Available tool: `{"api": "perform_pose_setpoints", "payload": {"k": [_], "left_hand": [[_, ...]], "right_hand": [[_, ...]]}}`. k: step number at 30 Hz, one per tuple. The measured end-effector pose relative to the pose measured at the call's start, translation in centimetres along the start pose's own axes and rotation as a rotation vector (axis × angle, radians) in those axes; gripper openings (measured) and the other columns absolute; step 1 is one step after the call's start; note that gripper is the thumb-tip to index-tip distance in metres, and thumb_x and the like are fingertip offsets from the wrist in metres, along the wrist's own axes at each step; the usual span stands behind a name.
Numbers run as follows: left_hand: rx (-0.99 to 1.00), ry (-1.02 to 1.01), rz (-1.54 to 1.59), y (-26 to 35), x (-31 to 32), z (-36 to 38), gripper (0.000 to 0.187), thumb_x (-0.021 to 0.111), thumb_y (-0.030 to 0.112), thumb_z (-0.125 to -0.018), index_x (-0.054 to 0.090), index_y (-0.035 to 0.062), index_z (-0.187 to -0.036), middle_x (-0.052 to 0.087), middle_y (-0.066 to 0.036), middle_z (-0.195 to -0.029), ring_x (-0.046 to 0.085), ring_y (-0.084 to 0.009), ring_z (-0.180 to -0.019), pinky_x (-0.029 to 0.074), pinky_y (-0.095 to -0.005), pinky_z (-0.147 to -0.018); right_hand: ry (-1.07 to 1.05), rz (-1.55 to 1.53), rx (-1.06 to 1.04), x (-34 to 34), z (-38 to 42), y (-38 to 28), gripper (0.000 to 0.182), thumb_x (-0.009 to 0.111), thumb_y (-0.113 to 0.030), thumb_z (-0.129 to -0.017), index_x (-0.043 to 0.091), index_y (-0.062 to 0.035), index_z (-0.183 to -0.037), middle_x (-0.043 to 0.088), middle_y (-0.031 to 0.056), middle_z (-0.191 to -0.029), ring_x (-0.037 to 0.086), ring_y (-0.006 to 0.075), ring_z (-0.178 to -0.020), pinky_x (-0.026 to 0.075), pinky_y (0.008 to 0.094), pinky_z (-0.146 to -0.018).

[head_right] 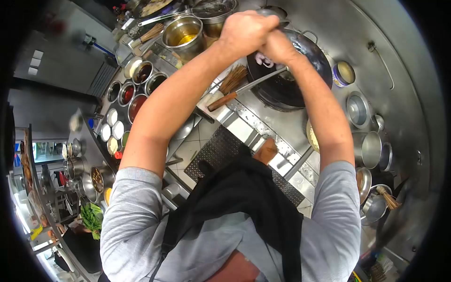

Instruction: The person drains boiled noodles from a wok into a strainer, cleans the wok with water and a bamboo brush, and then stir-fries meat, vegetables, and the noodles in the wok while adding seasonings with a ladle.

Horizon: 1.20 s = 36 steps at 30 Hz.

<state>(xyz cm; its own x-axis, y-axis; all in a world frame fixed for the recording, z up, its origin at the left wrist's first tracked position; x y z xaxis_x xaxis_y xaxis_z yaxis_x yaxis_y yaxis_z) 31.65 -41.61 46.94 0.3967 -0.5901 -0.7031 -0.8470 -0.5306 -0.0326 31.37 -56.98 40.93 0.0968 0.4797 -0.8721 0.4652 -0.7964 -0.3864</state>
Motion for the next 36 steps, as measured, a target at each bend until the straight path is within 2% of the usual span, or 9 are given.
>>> {"api": "perform_pose_setpoints", "payload": {"k": [4,7,11,14,17,23,25,29,36], "left_hand": [[0.057,0.068,0.007,3.1,2.5,-3.0,0.013,0.066,0.019,-0.074,0.066,0.0174,-0.087,0.071,-0.004,-0.076,0.070,-0.0251,-0.076,0.056,-0.0386,-0.062],[0.102,0.056,0.016,3.7,3.2,-4.1,0.012,0.064,0.019,-0.077,0.066,0.0177,-0.089,0.070,-0.005,-0.075,0.070,-0.0265,-0.078,0.056,-0.0408,-0.063],[-0.041,0.066,-0.016,0.6,1.2,-1.3,0.012,0.065,0.020,-0.080,0.065,0.0166,-0.091,0.071,-0.007,-0.076,0.071,-0.0295,-0.074,0.057,-0.0442,-0.061],[-0.273,0.139,-0.065,-2.5,-5.5,4.1,0.014,0.065,0.019,-0.080,0.065,0.0145,-0.093,0.068,-0.012,-0.069,0.070,-0.0344,-0.068,0.055,-0.0480,-0.061],[-0.574,0.277,-0.131,-7.5,-12.5,13.9,0.015,0.065,0.015,-0.079,0.066,0.0135,-0.094,0.066,-0.015,-0.067,0.068,-0.0380,-0.066,0.053,-0.0507,-0.058],[-1.099,0.534,-0.515,-10.3,-35.4,42.8,0.028,0.069,0.017,-0.090,0.065,0.0062,-0.115,0.071,-0.022,-0.082,0.070,-0.0433,-0.076,0.054,-0.0518,-0.065],[-1.284,0.625,-0.680,-5.8,-44.4,50.6,0.029,0.067,0.018,-0.090,0.066,0.0039,-0.115,0.071,-0.026,-0.095,0.070,-0.0451,-0.090,0.055,-0.0520,-0.075],[-1.353,0.767,-1.110,3.3,-55.9,69.4,0.031,0.071,0.013,-0.086,0.068,0.0019,-0.115,0.073,-0.021,-0.095,0.072,-0.0399,-0.085,0.056,-0.0449,-0.079],[-1.940,1.238,-1.167,20.8,-68.5,89.1,0.022,0.064,0.014,-0.084,0.068,-0.0042,-0.095,0.068,-0.015,-0.063,0.070,-0.0287,-0.058,0.056,-0.0408,-0.061]], "right_hand": [[0.249,0.064,0.076,-2.5,1.2,3.7,0.028,0.066,-0.018,-0.089,0.067,-0.0005,-0.110,0.071,0.0246,-0.105,0.067,0.0416,-0.104,0.053,0.0455,-0.089],[0.527,-0.063,-0.090,0.1,1.7,5.3,0.029,0.065,-0.022,-0.089,0.067,-0.0009,-0.110,0.071,0.0246,-0.106,0.067,0.0418,-0.105,0.052,0.0477,-0.089],[-0.172,0.386,0.087,3.1,5.2,11.4,0.025,0.053,-0.017,-0.096,0.072,-0.0011,-0.102,0.071,0.0255,-0.100,0.067,0.0438,-0.095,0.052,0.0533,-0.082],[-0.090,0.348,0.342,2.8,8.5,12.2,0.028,0.058,-0.026,-0.100,0.072,-0.0017,-0.101,0.071,0.0237,-0.098,0.068,0.0431,-0.093,0.052,0.0525,-0.080],[0.082,0.230,0.240,3.2,13.1,15.3,0.028,0.063,-0.026,-0.101,0.072,-0.0018,-0.113,0.073,0.0188,-0.107,0.071,0.0350,-0.096,0.055,0.0425,-0.084],[0.344,0.031,0.256,5.1,18.5,1.3,0.029,0.063,-0.024,-0.103,0.072,0.0016,-0.113,0.075,0.0144,-0.107,0.071,0.0260,-0.095,0.055,0.0361,-0.088],[0.336,-0.108,0.142,8.5,18.1,-5.8,0.027,0.061,-0.020,-0.104,0.071,0.0045,-0.111,0.075,0.0158,-0.105,0.071,0.0248,-0.093,0.055,0.0356,-0.085],[0.086,-0.452,0.172,17.0,15.8,-20.3,0.018,0.062,-0.009,-0.102,0.069,0.0054,-0.110,0.072,0.0118,-0.100,0.066,0.0183,-0.091,0.054,0.0326,-0.086],[-0.455,-0.639,-0.030,26.5,12.6,-36.2,0.018,0.059,-0.006,-0.102,0.067,0.0040,-0.114,0.070,0.0077,-0.103,0.064,0.0151,-0.092,0.052,0.0297,-0.085]]}}
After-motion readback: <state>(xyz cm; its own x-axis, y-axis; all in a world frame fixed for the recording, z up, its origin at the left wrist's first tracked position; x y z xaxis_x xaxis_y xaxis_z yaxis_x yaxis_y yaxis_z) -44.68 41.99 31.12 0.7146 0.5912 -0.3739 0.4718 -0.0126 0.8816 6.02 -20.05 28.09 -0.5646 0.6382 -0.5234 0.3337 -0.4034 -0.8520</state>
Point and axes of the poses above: each hand's wrist, its own z-axis away from the middle knuckle, its own x-axis out of the palm, y = z × x, the point moved 1 cm from there along -z, towards the middle knuckle
